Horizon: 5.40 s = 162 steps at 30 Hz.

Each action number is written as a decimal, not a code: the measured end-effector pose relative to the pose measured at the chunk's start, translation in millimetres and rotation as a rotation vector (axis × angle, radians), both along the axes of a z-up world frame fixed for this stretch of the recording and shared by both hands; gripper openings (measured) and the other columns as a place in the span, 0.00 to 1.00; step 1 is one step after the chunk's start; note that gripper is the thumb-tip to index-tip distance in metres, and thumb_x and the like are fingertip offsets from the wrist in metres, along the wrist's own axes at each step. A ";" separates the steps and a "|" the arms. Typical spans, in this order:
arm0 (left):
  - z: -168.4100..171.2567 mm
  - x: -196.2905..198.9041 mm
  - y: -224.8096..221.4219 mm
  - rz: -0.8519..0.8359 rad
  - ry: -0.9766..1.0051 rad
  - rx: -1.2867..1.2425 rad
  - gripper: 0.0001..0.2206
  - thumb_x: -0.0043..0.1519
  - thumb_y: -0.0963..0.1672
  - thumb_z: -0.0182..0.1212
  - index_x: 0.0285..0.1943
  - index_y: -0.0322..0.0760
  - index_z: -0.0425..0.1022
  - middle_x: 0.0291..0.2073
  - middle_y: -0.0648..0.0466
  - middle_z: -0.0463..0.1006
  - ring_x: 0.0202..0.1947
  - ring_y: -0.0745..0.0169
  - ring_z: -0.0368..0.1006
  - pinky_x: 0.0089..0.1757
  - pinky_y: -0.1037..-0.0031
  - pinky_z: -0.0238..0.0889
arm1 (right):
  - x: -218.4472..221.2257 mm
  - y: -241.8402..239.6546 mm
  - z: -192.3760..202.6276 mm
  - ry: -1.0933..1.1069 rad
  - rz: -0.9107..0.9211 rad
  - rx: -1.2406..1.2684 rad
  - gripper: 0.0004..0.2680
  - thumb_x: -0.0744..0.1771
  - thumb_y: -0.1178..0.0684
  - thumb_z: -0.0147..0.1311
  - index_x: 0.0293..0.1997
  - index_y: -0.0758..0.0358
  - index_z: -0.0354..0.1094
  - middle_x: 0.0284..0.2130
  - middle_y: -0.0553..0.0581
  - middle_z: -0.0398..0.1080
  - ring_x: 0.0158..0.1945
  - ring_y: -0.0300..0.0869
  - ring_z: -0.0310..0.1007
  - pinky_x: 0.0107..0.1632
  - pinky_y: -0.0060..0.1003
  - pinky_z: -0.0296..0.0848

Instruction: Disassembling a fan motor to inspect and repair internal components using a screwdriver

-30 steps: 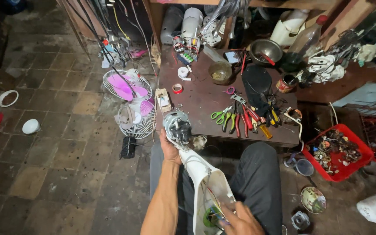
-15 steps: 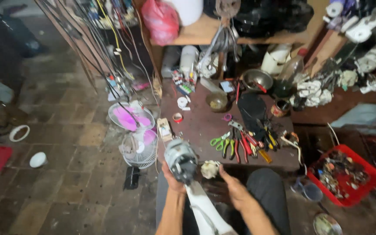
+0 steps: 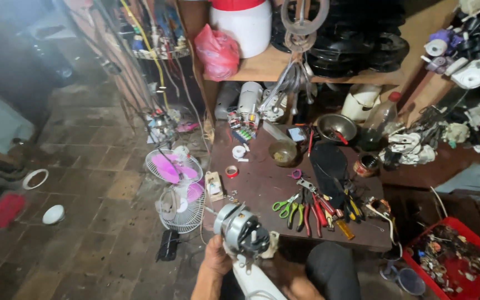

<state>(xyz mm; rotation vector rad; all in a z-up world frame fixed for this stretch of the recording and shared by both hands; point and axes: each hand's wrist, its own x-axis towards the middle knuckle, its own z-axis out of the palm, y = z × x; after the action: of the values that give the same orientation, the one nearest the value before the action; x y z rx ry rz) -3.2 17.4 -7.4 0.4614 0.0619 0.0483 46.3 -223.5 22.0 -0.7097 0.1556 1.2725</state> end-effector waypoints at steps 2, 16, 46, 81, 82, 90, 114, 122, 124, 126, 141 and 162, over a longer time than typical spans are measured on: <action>-8.5 3.4 7.7 -0.072 0.027 -0.025 0.35 0.41 0.50 0.76 0.59 0.34 0.74 0.50 0.46 0.80 0.50 0.46 0.75 0.53 0.56 0.65 | 5.1 -10.8 -21.7 -0.167 0.024 -0.131 0.25 0.65 0.38 0.47 0.64 0.64 0.65 0.56 0.58 0.73 0.53 0.41 0.72 0.55 0.35 0.66; -28.3 57.6 -2.9 0.018 0.109 -0.204 0.36 0.56 0.64 0.54 0.66 0.42 0.68 0.50 0.47 0.79 0.37 0.52 0.78 0.30 0.62 0.76 | 151.8 -62.0 -40.2 -1.276 -0.248 -1.369 0.13 0.62 0.52 0.57 0.50 0.58 0.75 0.42 0.61 0.77 0.44 0.55 0.77 0.48 0.46 0.75; -0.7 87.7 1.1 0.021 0.461 -0.079 0.22 0.55 0.50 0.56 0.50 0.31 0.75 0.44 0.39 0.76 0.39 0.48 0.70 0.39 0.58 0.66 | 174.8 -106.8 10.4 -0.579 -0.382 -0.788 0.15 0.69 0.57 0.49 0.63 0.66 0.69 0.32 0.66 0.68 0.23 0.45 0.55 0.22 0.37 0.51; 53.5 83.4 -11.2 0.027 0.281 0.144 0.34 0.52 0.55 0.65 0.56 0.19 0.69 0.30 0.41 0.77 0.16 0.61 0.70 0.17 0.78 0.68 | 79.0 -5.2 171.0 -0.787 0.371 -0.926 0.09 0.67 0.50 0.54 0.46 0.60 0.78 0.25 0.55 0.79 0.19 0.34 0.63 0.26 0.28 0.61; 60.0 83.3 -12.9 0.023 0.269 0.154 0.36 0.50 0.55 0.66 0.55 0.18 0.69 0.31 0.41 0.76 0.16 0.63 0.70 0.18 0.80 0.68 | 72.8 0.6 177.4 -1.128 0.447 -1.173 0.10 0.64 0.46 0.57 0.48 0.46 0.80 0.25 0.44 0.82 0.27 0.32 0.75 0.37 0.26 0.75; 53.2 75.6 -20.3 0.012 0.384 0.154 0.32 0.55 0.55 0.60 0.59 0.24 0.70 0.34 0.43 0.77 0.17 0.64 0.68 0.18 0.80 0.66 | 41.4 -0.6 157.0 -2.841 0.023 -1.060 0.10 0.61 0.55 0.57 0.46 0.60 0.75 0.27 0.53 0.68 0.22 0.39 0.61 0.21 0.33 0.58; 70.0 77.7 -11.0 0.030 0.354 0.260 0.32 0.53 0.56 0.62 0.51 0.21 0.73 0.28 0.44 0.76 0.15 0.64 0.69 0.18 0.80 0.64 | 64.6 21.1 122.7 -2.289 0.524 -1.161 0.08 0.65 0.51 0.48 0.43 0.59 0.69 0.34 0.56 0.69 0.39 0.47 0.66 0.39 0.44 0.69; 66.9 74.0 -9.6 0.030 0.344 0.283 0.32 0.52 0.57 0.61 0.48 0.22 0.73 0.28 0.45 0.76 0.16 0.64 0.69 0.19 0.79 0.63 | 57.4 37.8 122.6 -2.019 0.606 -1.467 0.11 0.67 0.41 0.48 0.43 0.55 0.55 0.35 0.54 0.61 0.29 0.48 0.77 0.33 0.51 0.77; 65.6 75.8 -9.3 0.034 0.343 0.281 0.29 0.55 0.56 0.60 0.47 0.22 0.74 0.27 0.45 0.76 0.16 0.64 0.69 0.19 0.78 0.62 | 58.1 40.1 123.4 -1.941 0.703 -1.321 0.12 0.70 0.41 0.39 0.45 0.58 0.63 0.36 0.57 0.64 0.36 0.48 0.71 0.42 0.50 0.75; 64.8 76.6 -8.2 0.039 0.344 0.274 0.30 0.54 0.57 0.61 0.46 0.21 0.74 0.26 0.45 0.76 0.15 0.63 0.69 0.19 0.78 0.63 | 58.1 40.2 120.1 -1.979 0.652 -1.303 0.09 0.69 0.47 0.42 0.44 0.58 0.67 0.34 0.56 0.67 0.39 0.46 0.69 0.44 0.47 0.72; 69.3 77.4 -9.9 0.041 0.350 0.259 0.28 0.54 0.55 0.63 0.46 0.22 0.74 0.24 0.46 0.75 0.14 0.64 0.68 0.18 0.79 0.62 | 52.4 53.1 126.8 -1.983 0.611 -1.387 0.05 0.66 0.56 0.46 0.42 0.55 0.69 0.34 0.54 0.70 0.42 0.45 0.66 0.48 0.45 0.66; 68.3 75.0 -7.3 0.015 0.331 0.253 0.27 0.56 0.56 0.61 0.45 0.24 0.74 0.26 0.47 0.77 0.16 0.65 0.69 0.20 0.79 0.63 | 44.5 73.9 133.5 -2.736 0.199 -1.217 0.15 0.61 0.54 0.52 0.51 0.62 0.67 0.35 0.59 0.65 0.24 0.43 0.67 0.24 0.35 0.67</action>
<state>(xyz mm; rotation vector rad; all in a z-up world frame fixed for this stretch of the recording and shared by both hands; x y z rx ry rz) 71.8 10.0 60.8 0.7192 0.3875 -0.0066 90.7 -149.6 155.6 -2.7844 -1.4882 -0.7589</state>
